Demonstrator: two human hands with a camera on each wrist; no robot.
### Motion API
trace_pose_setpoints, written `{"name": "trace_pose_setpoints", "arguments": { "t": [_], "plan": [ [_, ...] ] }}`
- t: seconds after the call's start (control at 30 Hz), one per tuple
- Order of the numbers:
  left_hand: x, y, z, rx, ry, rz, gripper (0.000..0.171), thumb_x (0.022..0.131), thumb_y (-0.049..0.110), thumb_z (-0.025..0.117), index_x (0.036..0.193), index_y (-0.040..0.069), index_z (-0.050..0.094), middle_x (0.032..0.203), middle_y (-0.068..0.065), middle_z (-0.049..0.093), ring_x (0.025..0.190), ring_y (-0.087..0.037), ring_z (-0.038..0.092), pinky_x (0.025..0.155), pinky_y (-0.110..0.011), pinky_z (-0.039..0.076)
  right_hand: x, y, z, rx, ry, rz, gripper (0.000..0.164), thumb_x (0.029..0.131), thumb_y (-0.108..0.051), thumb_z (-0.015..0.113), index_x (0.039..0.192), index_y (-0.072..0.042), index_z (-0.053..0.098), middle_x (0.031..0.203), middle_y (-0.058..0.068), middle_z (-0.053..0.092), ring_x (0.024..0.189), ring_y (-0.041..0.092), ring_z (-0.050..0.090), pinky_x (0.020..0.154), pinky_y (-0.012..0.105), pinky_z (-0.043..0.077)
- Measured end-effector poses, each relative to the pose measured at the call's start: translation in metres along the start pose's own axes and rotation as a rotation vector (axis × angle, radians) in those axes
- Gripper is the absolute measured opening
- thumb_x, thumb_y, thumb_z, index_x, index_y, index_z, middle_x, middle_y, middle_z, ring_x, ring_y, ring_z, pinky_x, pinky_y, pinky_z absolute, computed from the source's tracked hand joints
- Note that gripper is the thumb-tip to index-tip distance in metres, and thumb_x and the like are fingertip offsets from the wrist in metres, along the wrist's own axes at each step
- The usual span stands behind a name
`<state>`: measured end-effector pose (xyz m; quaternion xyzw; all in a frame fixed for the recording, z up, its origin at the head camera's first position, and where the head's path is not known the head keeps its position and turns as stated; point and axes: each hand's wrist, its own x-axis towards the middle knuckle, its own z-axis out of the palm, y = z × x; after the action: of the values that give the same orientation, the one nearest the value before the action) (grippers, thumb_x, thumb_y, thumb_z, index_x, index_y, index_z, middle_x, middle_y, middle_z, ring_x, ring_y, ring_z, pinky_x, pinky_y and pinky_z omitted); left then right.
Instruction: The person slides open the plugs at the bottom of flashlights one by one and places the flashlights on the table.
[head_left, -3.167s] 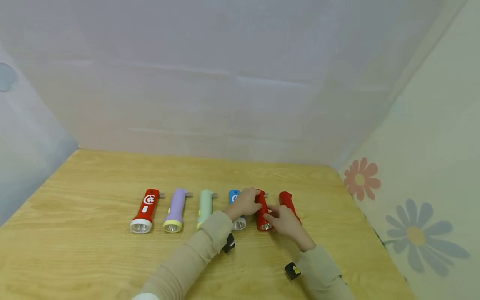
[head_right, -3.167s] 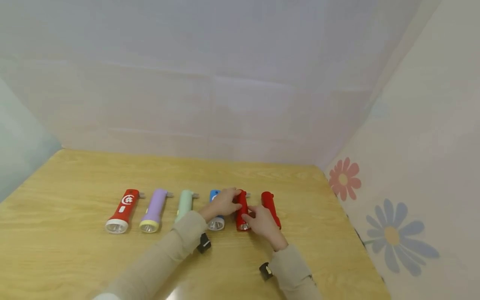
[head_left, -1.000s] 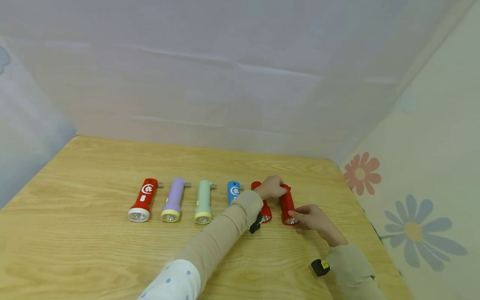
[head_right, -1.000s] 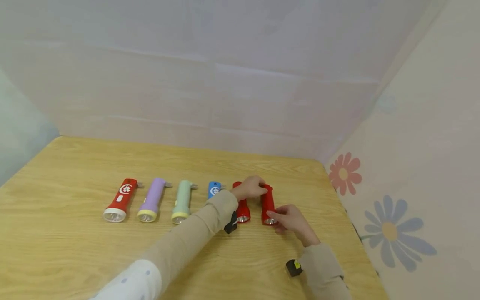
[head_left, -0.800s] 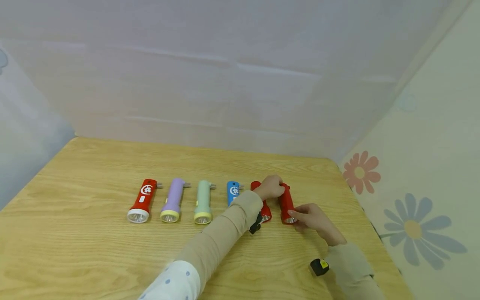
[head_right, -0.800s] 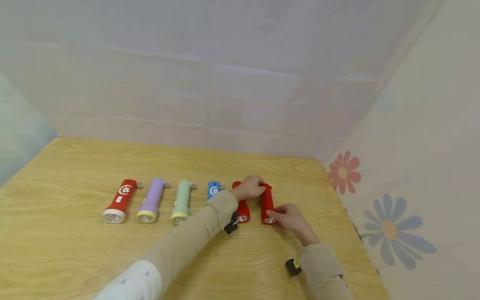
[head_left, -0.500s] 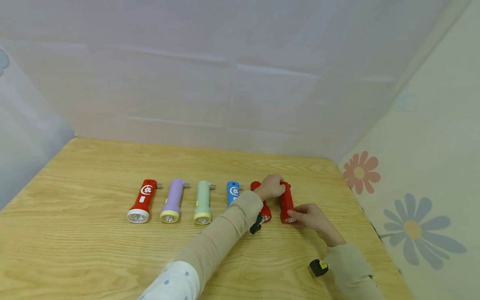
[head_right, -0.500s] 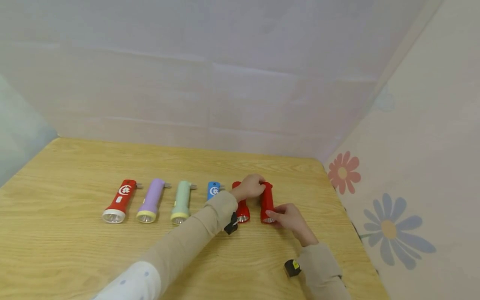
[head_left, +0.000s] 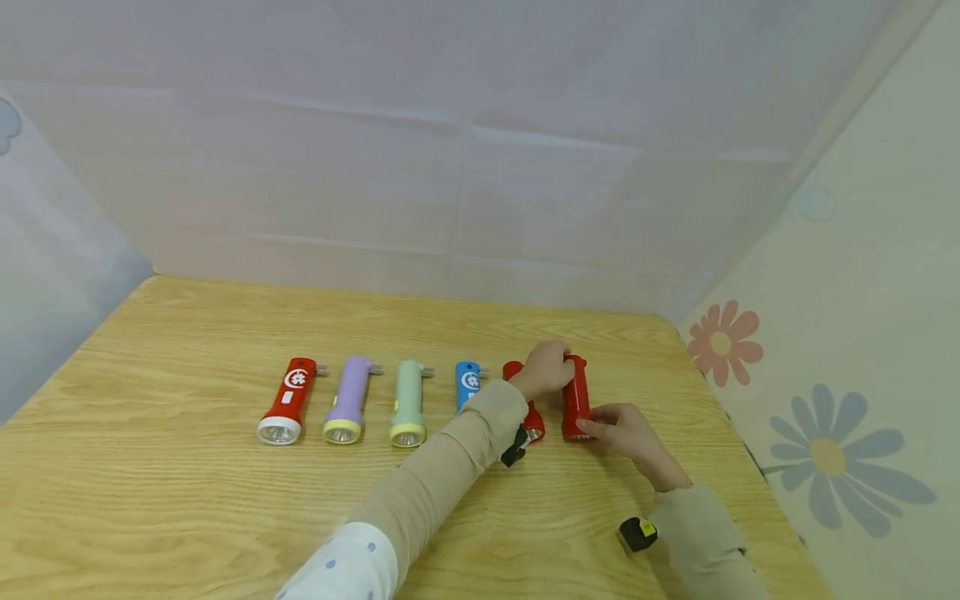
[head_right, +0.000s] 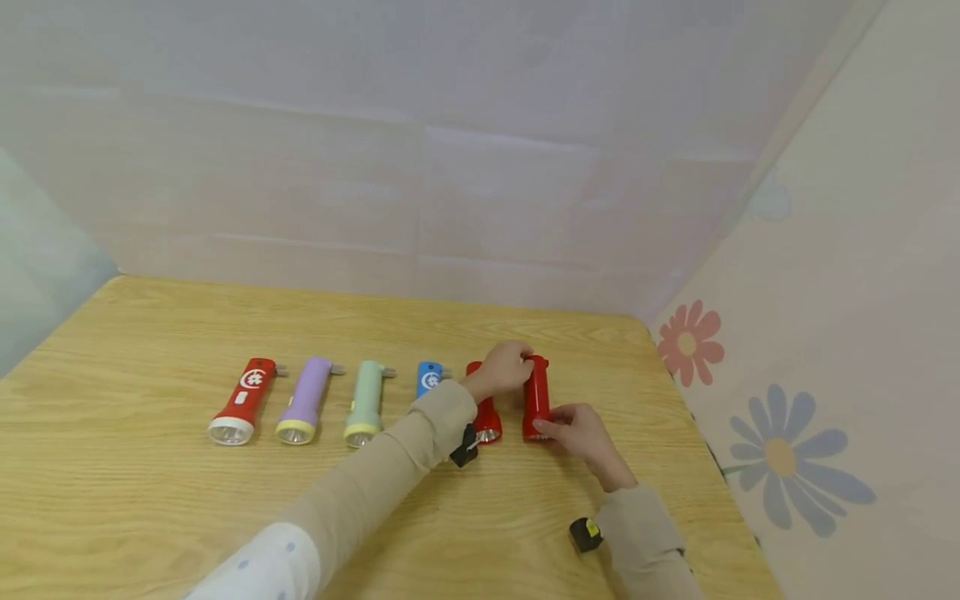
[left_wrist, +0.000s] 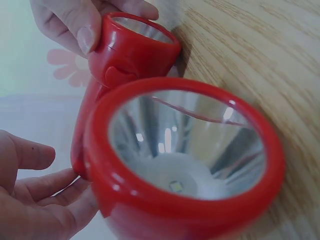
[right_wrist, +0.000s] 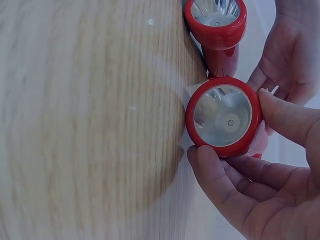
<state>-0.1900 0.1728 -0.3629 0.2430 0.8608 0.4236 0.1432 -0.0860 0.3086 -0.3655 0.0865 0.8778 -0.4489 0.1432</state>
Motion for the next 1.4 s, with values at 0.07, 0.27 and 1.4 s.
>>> {"name": "trace_pose_setpoints", "arguments": {
  "t": [0.07, 0.27, 1.4],
  "plan": [
    [-0.001, 0.002, -0.001, -0.013, 0.009, 0.004, 0.019, 0.09, 0.006, 0.049, 0.098, -0.002, 0.063, 0.077, -0.007, 0.059, 0.06, -0.012, 0.047, 0.053, -0.018, 0.04, 0.0, 0.0, 0.0, -0.002, 0.006, -0.003, 0.043, 0.087, -0.017, 0.062, 0.112, 0.016, 0.053, 0.097, 0.019, 0.062, 0.08, 0.026, 0.063, 0.071, 0.037, 0.052],
    [-0.002, 0.005, -0.004, -0.026, 0.026, 0.029, 0.018, 0.091, 0.007, 0.048, 0.09, -0.002, 0.064, 0.066, -0.005, 0.052, 0.052, -0.01, 0.041, 0.047, -0.018, 0.035, 0.001, 0.0, 0.0, 0.002, 0.021, -0.028, 0.04, 0.086, -0.015, 0.063, 0.11, 0.016, 0.054, 0.094, 0.016, 0.063, 0.078, 0.024, 0.061, 0.069, 0.034, 0.052],
    [-0.009, 0.02, -0.01, -0.085, 0.091, 0.17, 0.016, 0.09, 0.005, 0.052, 0.097, 0.003, 0.066, 0.098, -0.007, 0.064, 0.076, -0.011, 0.056, 0.057, -0.015, 0.044, 0.005, 0.001, -0.001, -0.028, 0.052, -0.076, 0.04, 0.079, -0.011, 0.07, 0.108, 0.012, 0.057, 0.097, 0.017, 0.063, 0.079, 0.021, 0.059, 0.068, 0.032, 0.05]
  ]
}}
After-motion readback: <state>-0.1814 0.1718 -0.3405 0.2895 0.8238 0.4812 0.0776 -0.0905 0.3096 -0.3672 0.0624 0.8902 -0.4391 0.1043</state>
